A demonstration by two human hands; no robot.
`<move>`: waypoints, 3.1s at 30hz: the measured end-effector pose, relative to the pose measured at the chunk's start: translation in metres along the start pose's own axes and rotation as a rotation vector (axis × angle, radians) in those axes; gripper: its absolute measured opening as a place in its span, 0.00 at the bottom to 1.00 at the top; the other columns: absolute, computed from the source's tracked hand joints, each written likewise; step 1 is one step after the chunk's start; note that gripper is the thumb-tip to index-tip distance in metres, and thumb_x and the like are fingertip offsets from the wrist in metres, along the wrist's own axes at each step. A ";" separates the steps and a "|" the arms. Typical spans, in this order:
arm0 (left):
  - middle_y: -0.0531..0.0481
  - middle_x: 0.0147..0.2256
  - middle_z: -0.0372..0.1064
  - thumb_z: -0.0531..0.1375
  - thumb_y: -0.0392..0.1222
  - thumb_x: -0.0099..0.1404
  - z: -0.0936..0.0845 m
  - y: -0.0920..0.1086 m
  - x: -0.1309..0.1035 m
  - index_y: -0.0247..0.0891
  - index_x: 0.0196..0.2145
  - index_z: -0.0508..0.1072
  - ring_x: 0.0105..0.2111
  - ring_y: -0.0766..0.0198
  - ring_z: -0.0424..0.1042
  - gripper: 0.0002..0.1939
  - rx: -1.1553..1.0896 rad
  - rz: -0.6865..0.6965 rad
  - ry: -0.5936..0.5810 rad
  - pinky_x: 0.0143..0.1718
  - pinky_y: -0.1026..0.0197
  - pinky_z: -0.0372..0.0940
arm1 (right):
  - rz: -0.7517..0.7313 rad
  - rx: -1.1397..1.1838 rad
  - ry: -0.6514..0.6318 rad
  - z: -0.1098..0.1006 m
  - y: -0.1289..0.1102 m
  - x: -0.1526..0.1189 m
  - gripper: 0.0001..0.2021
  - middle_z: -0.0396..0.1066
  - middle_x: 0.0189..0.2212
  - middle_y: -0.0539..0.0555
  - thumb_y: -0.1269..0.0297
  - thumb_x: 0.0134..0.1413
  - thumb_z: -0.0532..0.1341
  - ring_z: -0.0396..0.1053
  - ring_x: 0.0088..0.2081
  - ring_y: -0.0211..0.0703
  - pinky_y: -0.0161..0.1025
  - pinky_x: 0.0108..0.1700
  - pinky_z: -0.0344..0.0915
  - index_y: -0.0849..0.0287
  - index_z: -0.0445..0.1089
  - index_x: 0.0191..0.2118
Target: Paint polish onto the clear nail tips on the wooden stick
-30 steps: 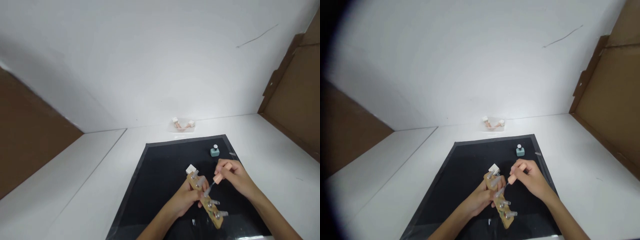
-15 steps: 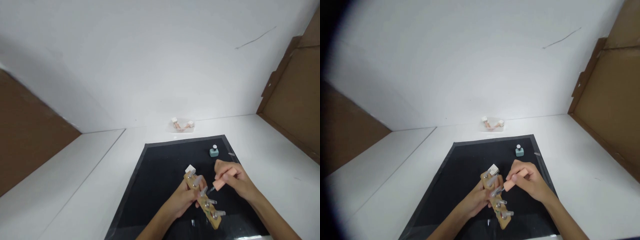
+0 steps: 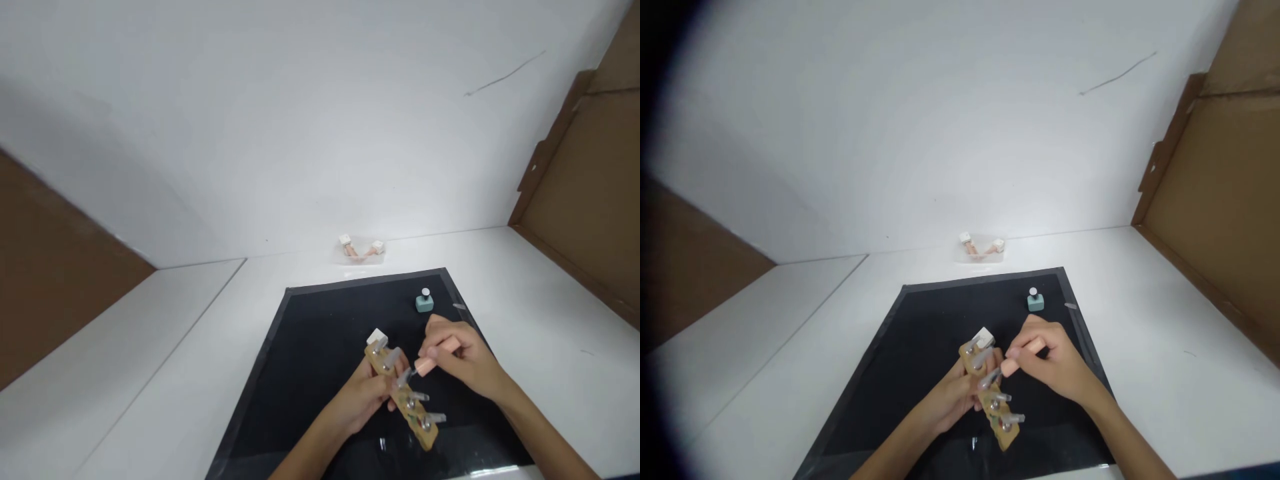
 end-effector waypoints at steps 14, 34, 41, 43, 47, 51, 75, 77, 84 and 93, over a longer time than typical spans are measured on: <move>0.57 0.19 0.58 0.67 0.41 0.40 -0.002 0.004 0.001 0.34 0.19 0.66 0.17 0.76 0.55 0.13 -0.002 0.005 0.016 0.14 0.73 0.49 | -0.175 -0.083 0.006 0.000 -0.021 0.000 0.11 0.69 0.19 0.51 0.64 0.58 0.56 0.62 0.25 0.41 0.40 0.29 0.60 0.56 0.72 0.28; 0.57 0.18 0.58 0.65 0.38 0.40 0.001 -0.003 0.002 0.34 0.18 0.66 0.15 0.77 0.55 0.10 0.000 -0.022 0.002 0.12 0.73 0.50 | -0.075 -0.170 0.027 -0.004 -0.008 -0.002 0.11 0.68 0.18 0.51 0.66 0.56 0.57 0.62 0.24 0.40 0.38 0.27 0.61 0.57 0.70 0.24; 0.56 0.21 0.59 0.67 0.39 0.40 -0.002 -0.004 -0.003 0.33 0.19 0.65 0.16 0.77 0.57 0.13 -0.032 0.005 -0.013 0.13 0.73 0.50 | 0.107 -0.087 0.289 -0.027 0.020 -0.011 0.13 0.69 0.20 0.51 0.61 0.55 0.58 0.64 0.22 0.39 0.37 0.26 0.60 0.58 0.71 0.23; 0.55 0.22 0.60 0.67 0.41 0.42 -0.006 -0.005 -0.004 0.33 0.21 0.67 0.17 0.77 0.59 0.14 -0.077 0.005 -0.025 0.14 0.74 0.51 | 0.175 -0.034 0.368 -0.033 0.030 -0.015 0.14 0.69 0.20 0.50 0.58 0.54 0.59 0.61 0.20 0.36 0.35 0.24 0.59 0.58 0.72 0.23; 0.52 0.28 0.66 0.67 0.41 0.45 -0.010 -0.006 -0.004 0.34 0.29 0.70 0.20 0.76 0.63 0.13 -0.238 0.010 -0.084 0.17 0.74 0.56 | 0.224 0.037 0.483 -0.041 0.039 -0.019 0.18 0.68 0.19 0.50 0.53 0.52 0.60 0.55 0.16 0.33 0.35 0.20 0.55 0.59 0.69 0.18; 0.49 0.29 0.70 0.66 0.39 0.48 -0.014 -0.002 -0.003 0.32 0.34 0.72 0.26 0.71 0.70 0.15 -0.418 0.025 -0.103 0.24 0.72 0.63 | 0.245 0.064 0.500 -0.042 0.040 -0.018 0.21 0.69 0.20 0.51 0.52 0.51 0.60 0.55 0.17 0.33 0.35 0.21 0.55 0.59 0.64 0.15; 0.51 0.27 0.67 0.69 0.30 0.40 -0.048 0.037 -0.015 0.34 0.27 0.75 0.24 0.74 0.68 0.13 -0.643 0.293 0.105 0.23 0.79 0.64 | 0.299 -0.059 0.415 -0.038 0.038 -0.016 0.16 0.69 0.20 0.51 0.54 0.52 0.59 0.58 0.18 0.35 0.35 0.22 0.58 0.59 0.72 0.21; 0.51 0.26 0.66 0.68 0.29 0.40 -0.047 0.039 -0.016 0.34 0.26 0.75 0.24 0.75 0.67 0.12 -0.656 0.303 0.097 0.23 0.80 0.63 | 0.313 -0.074 0.340 -0.031 0.037 -0.013 0.15 0.71 0.20 0.51 0.55 0.51 0.59 0.60 0.18 0.36 0.35 0.22 0.61 0.59 0.73 0.23; 0.49 0.27 0.66 0.64 0.27 0.46 -0.054 0.039 -0.015 0.35 0.27 0.74 0.27 0.72 0.69 0.09 -0.609 0.317 0.103 0.24 0.78 0.64 | 0.414 -0.148 -0.072 0.017 0.055 -0.011 0.11 0.77 0.25 0.53 0.63 0.53 0.58 0.70 0.25 0.40 0.35 0.27 0.64 0.61 0.75 0.26; 0.49 0.29 0.67 0.64 0.26 0.46 -0.063 0.031 -0.013 0.34 0.28 0.74 0.25 0.75 0.68 0.09 -0.646 0.274 0.178 0.25 0.80 0.64 | 0.429 -0.195 -0.088 0.024 0.060 -0.014 0.09 0.79 0.29 0.54 0.65 0.51 0.60 0.75 0.32 0.49 0.41 0.35 0.68 0.60 0.78 0.35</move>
Point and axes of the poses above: each hand's wrist, its own x-axis towards the middle knuckle, its own z-axis out of the palm, y = z × x, the point moved 9 cm from there along x, towards the middle knuckle
